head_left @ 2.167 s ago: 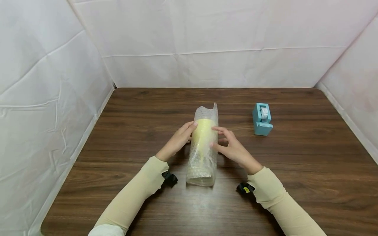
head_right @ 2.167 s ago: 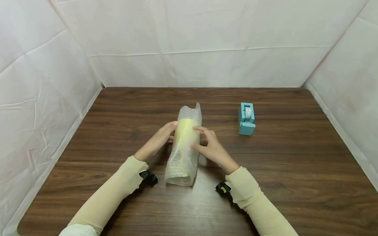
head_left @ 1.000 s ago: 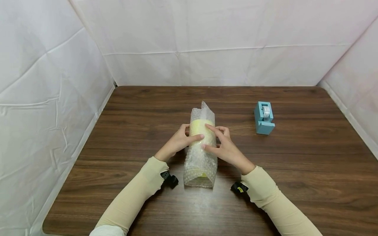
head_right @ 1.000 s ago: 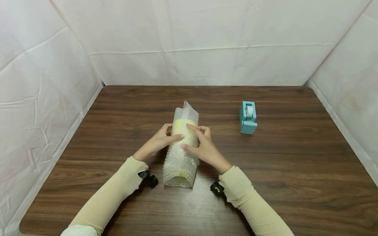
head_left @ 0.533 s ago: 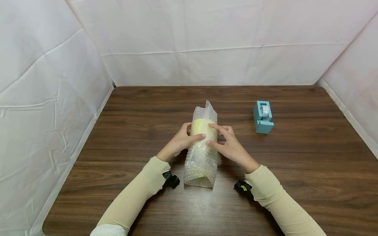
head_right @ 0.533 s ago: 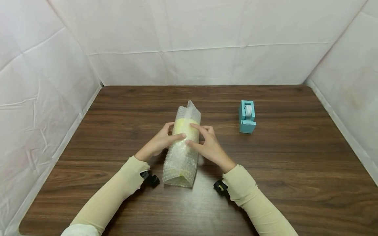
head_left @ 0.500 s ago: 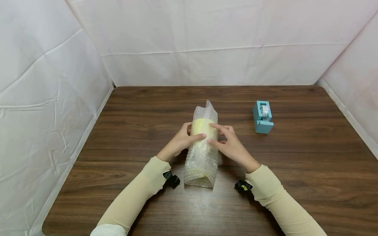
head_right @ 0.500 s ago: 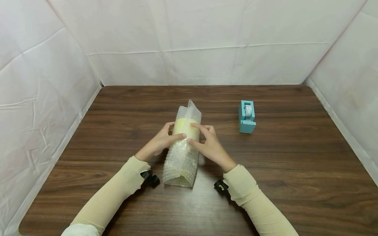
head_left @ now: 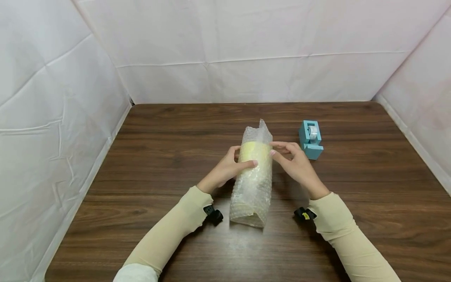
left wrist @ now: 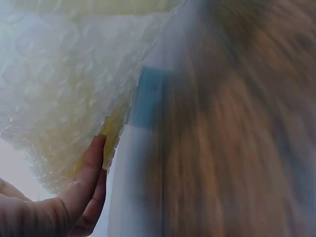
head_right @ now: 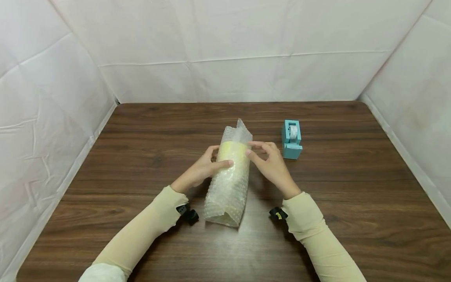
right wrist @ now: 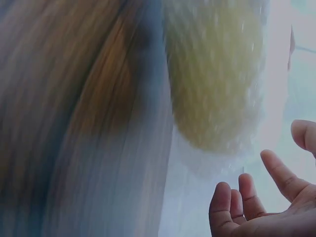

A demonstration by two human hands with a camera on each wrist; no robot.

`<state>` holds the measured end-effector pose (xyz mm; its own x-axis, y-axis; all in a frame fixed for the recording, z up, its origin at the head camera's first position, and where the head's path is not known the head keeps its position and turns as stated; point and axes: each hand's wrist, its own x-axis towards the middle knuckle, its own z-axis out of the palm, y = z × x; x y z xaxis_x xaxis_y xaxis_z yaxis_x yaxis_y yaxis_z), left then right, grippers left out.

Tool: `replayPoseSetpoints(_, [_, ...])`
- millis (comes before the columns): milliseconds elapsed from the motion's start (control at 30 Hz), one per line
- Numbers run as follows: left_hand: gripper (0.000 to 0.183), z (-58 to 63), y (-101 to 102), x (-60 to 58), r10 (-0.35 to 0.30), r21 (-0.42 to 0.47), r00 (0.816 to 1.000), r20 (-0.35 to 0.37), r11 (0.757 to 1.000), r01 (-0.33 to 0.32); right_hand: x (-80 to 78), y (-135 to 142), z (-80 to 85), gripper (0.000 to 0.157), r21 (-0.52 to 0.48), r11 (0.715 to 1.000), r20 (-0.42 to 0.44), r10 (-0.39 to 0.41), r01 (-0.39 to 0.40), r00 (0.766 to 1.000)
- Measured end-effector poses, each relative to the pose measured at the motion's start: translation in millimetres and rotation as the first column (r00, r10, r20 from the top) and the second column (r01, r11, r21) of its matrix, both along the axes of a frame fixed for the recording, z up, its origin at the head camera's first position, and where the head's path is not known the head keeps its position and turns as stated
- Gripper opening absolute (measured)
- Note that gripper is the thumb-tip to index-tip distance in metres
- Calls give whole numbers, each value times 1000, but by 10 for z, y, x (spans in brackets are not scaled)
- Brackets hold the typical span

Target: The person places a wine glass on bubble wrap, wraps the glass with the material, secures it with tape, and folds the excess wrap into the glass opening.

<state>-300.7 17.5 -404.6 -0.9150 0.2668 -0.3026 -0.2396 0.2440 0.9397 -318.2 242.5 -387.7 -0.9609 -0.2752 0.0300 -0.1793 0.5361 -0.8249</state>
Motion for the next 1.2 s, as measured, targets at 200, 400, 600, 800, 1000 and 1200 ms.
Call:
replayPoseSetpoints(200, [91, -1, 133, 11, -28, -3, 1000, -3, 1000, 28, -58, 265, 45, 54, 42, 995, -62, -92, 95, 994])
replayPoseSetpoints(400, [90, -12, 251, 47, -60, -6, 998, -2, 998, 60, -123, 537, 59, 58, 71, 977, -43, -201, 204, 979])
replayPoseSetpoints(600, [88, -26, 354, 65, -82, 26, 997, 4, 996, 82, -209, 788, -28, 58, 61, 946, -41, -316, 318, 948])
replayPoseSetpoints(800, [88, -55, 426, 78, -95, 16, 995, -2, 995, 95, -306, 944, -98, 63, 70, 925, 29, -377, 374, 926])
replayPoseSetpoints(1000, [87, -63, 457, 94, -94, 21, 996, -4, 995, 94, -373, 987, -120, 69, 107, 943, 93, -326, 316, 941])
replayPoseSetpoints(1200, [86, -77, 478, 91, -95, 60, 995, 22, 994, 93, -414, 968, -137, 66, 137, 951, 97, -292, 278, 951])
